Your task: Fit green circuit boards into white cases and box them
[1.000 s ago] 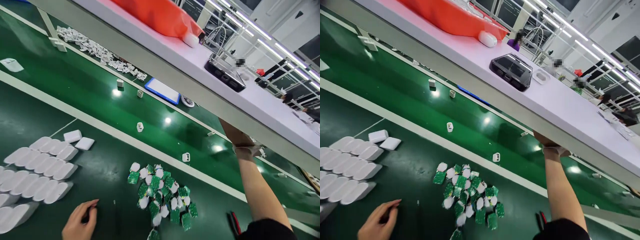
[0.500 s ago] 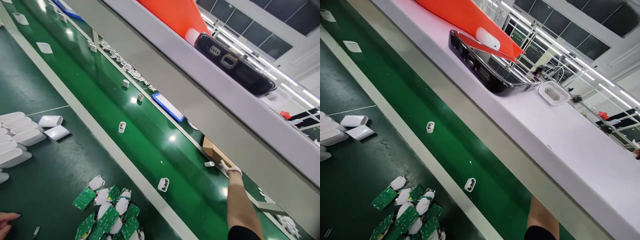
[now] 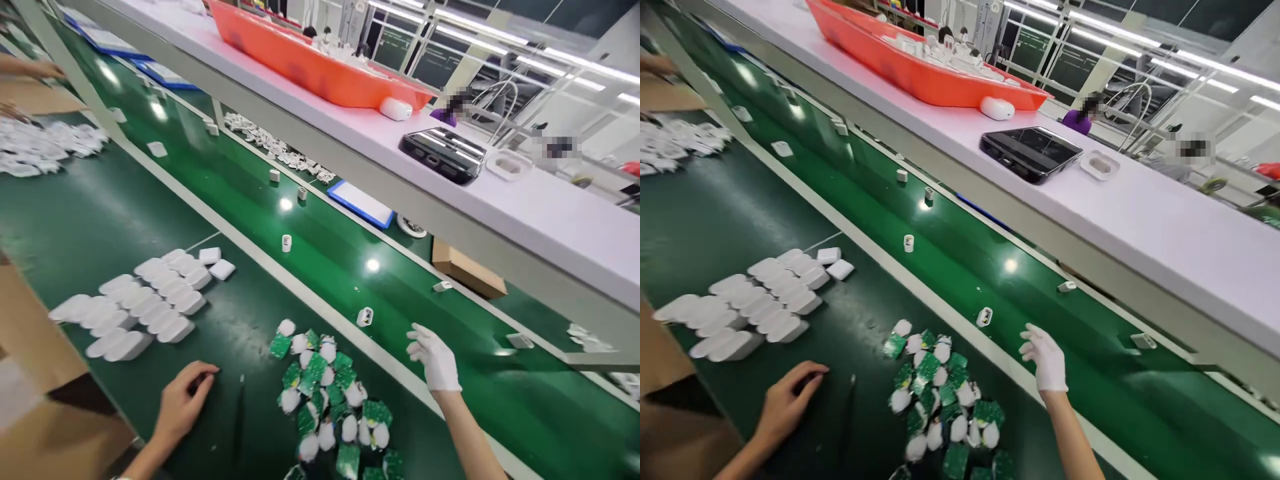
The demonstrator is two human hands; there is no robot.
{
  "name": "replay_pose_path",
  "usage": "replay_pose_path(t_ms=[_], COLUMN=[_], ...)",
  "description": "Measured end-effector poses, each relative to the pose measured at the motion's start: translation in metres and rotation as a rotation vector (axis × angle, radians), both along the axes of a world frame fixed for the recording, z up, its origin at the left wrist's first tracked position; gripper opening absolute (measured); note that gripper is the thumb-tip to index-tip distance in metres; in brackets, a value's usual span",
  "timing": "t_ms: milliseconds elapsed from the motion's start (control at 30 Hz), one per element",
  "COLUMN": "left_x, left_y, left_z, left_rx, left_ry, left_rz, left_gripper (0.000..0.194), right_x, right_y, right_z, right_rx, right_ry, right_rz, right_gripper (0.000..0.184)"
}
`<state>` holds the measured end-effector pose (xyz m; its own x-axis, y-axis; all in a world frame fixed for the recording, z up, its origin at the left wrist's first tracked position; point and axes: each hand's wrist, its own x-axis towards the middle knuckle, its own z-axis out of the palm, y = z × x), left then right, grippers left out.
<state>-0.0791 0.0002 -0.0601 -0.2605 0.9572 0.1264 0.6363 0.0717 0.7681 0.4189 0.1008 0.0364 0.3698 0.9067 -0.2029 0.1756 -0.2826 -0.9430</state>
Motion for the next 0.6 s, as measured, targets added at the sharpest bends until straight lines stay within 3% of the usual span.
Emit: replay_pose_path(t_ms=[67,133,233,333,467,600], left_x=[-0.001,-0.001,-0.002,-0.005,-0.003,-0.001], left_y=[-0.001,-0.003,-0.007,-0.012,-0.014,-0.024], left_z=[-0.001,-0.003,-0.005,-0.009,-0.010,0.001], left_rx=[-0.004,-0.006,0.005,0.007,0.014,0.029], left_ry=[-0.028,-0.071,-0.166,-0.261,-0.349,-0.421], left_rz=[-0.027,-0.046,-0.061,-0.084,-0.083,-0.129], left_gripper=[0.032,0.031,0.030,0.031,0.030,0.026], right_x=[-0.046,-0.083,-0.119,-0.139,-0.160,-0.185], right_y=[-0.016,-0.014,0.010,0.037,0.040,-0.013], right_z=[-0.008,-0.017,-0.033,-0.047,-0.042,-0.026], right_rx=[-0.049,-0.095,-0.144,-0.147,0.038,0.288], right_ry=[-0.189,-0.524,-0.880,-0.992,-1.043,-1.163], right_rz=[0.136,0.228,0.295,0.377,0.259,0.143], right_gripper=[0.051,0.058,0.076,0.089,0.076,0.065])
